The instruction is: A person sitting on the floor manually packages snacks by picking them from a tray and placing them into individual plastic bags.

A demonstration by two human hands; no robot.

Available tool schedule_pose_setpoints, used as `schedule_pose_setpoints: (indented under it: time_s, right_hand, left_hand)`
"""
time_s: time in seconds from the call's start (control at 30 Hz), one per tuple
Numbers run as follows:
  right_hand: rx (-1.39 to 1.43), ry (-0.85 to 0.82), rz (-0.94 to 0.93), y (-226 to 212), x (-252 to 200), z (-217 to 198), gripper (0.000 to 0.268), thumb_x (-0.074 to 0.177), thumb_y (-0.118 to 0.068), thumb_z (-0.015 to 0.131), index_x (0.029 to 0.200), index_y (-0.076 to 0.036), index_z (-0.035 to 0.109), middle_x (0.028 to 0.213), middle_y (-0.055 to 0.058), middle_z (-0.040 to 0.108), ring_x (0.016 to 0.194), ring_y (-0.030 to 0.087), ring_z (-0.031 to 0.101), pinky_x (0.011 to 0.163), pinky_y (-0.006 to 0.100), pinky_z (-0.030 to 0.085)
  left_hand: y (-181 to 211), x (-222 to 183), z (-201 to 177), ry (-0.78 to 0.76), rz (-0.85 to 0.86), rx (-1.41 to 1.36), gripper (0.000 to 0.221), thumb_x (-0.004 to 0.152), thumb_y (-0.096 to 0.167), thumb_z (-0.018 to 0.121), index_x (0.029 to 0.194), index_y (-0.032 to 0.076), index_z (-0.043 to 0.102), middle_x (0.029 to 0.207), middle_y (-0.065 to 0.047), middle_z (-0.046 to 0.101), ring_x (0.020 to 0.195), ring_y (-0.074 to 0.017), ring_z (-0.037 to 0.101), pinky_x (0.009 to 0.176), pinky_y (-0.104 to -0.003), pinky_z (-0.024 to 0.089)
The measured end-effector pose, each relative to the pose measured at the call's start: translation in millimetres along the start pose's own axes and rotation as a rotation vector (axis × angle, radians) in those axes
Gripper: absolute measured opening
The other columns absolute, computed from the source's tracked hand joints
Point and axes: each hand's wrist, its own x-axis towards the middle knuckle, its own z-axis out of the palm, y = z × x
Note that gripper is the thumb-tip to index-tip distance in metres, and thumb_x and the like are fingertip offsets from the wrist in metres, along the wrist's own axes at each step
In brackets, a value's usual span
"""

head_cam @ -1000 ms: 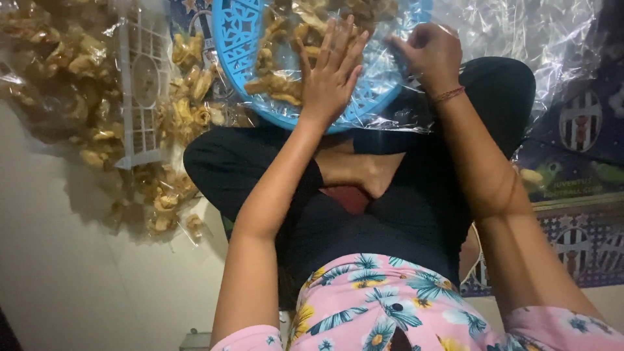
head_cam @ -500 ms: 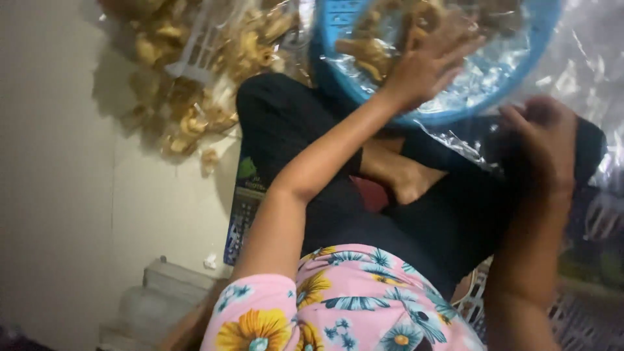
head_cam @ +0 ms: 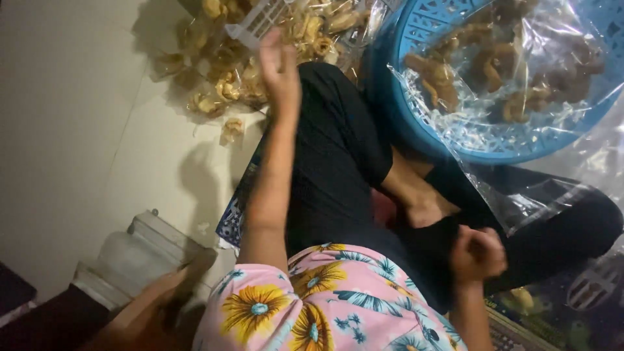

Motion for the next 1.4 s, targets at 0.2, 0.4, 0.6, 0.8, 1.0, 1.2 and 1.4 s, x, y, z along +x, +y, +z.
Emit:
schedule_pose_setpoints:
  time_s: [0.2, 0.4, 0.6, 0.8, 1.0, 1.2, 1.4]
  right_hand:
    - [-0.013, -0.341, -0.056, -57.5, 45.1, 37.9, 0.021, 0.091, -0.004, 0.083, 0.095, -0.001, 0.063, 0.082, 0.015, 0.067, 0.068, 0.024, 0.063, 0.064, 0.034, 0.050]
    - [0.112, -0.332, -0.055, -61.0, 64.7, 48.3, 0.018, 0.094, 0.001, 0.077, 0.096, 0.003, 0.059, 0.073, 0.016, 0.057, 0.059, 0.021, 0.052, 0.055, 0.030, 0.040]
    - [0.112, -0.400, -0.030, -58.7, 67.8, 46.5, 0.015, 0.096, -0.002, 0.074, 0.099, 0.001, 0.060, 0.079, 0.016, 0.060, 0.062, 0.020, 0.057, 0.056, 0.029, 0.046]
    - [0.136, -0.348, -0.093, -53.2, 67.7, 54.1, 0.014, 0.096, -0.004, 0.074, 0.098, 0.001, 0.061, 0.076, 0.015, 0.059, 0.059, 0.019, 0.055, 0.054, 0.028, 0.044]
    - [0.196, -0.332, 0.098, -74.0, 96.1, 68.5, 0.019, 0.093, 0.001, 0.077, 0.087, 0.000, 0.059, 0.067, 0.010, 0.056, 0.054, 0.016, 0.050, 0.055, 0.028, 0.039]
    - [0.323, -0.300, 0.230, -95.1, 171.6, 76.3, 0.026, 0.099, -0.003, 0.075, 0.119, -0.003, 0.059, 0.101, 0.013, 0.060, 0.083, 0.022, 0.063, 0.078, 0.032, 0.053]
    - [0.566, -0.288, 0.331, -111.4, 227.9, 55.0, 0.057, 0.100, -0.009, 0.072, 0.149, 0.006, 0.047, 0.136, 0.018, 0.043, 0.115, 0.027, 0.057, 0.093, 0.038, 0.055]
  left_hand:
    - [-157.3, 81.4, -115.6, 0.263, 0.014, 0.325, 0.056, 0.103, 0.007, 0.071, 0.151, 0.019, 0.044, 0.151, -0.010, 0.056, 0.140, -0.0273, 0.058, 0.122, -0.046, 0.047]
    - [-192.8, 143.8, -166.9, 0.176, -0.632, 0.711, 0.097, 0.090, 0.058, 0.082, 0.159, 0.019, 0.025, 0.166, -0.017, 0.032, 0.153, -0.0388, 0.035, 0.117, -0.063, 0.036]
    - [-139.4, 133.2, -150.0, 0.318, -0.993, 0.006, 0.080, 0.069, 0.040, 0.091, 0.135, 0.013, 0.056, 0.148, -0.009, 0.057, 0.136, -0.0273, 0.056, 0.105, -0.047, 0.063]
    - [-56.6, 106.2, -127.1, 0.327, -0.941, -0.232, 0.106, 0.061, 0.030, 0.093, 0.151, 0.008, 0.041, 0.146, -0.023, 0.055, 0.122, -0.0350, 0.065, 0.087, -0.037, 0.071]
    - [76.0, 31.9, -57.3, -0.036, -0.909, -0.271, 0.126, 0.064, 0.037, 0.090, 0.162, 0.010, 0.015, 0.145, -0.015, 0.059, 0.101, -0.0190, 0.075, 0.087, -0.025, 0.065]
    - [116.7, -45.5, 24.3, -0.668, -0.492, -0.739, 0.085, 0.090, -0.009, 0.082, 0.156, 0.017, 0.036, 0.150, -0.022, 0.053, 0.134, -0.0322, 0.060, 0.117, -0.044, 0.049]
    - [170.1, -81.8, 67.0, -0.970, -0.511, -0.546, 0.075, 0.073, -0.002, 0.096, 0.138, 0.011, 0.060, 0.121, -0.002, 0.067, 0.108, -0.0213, 0.072, 0.087, -0.037, 0.067]
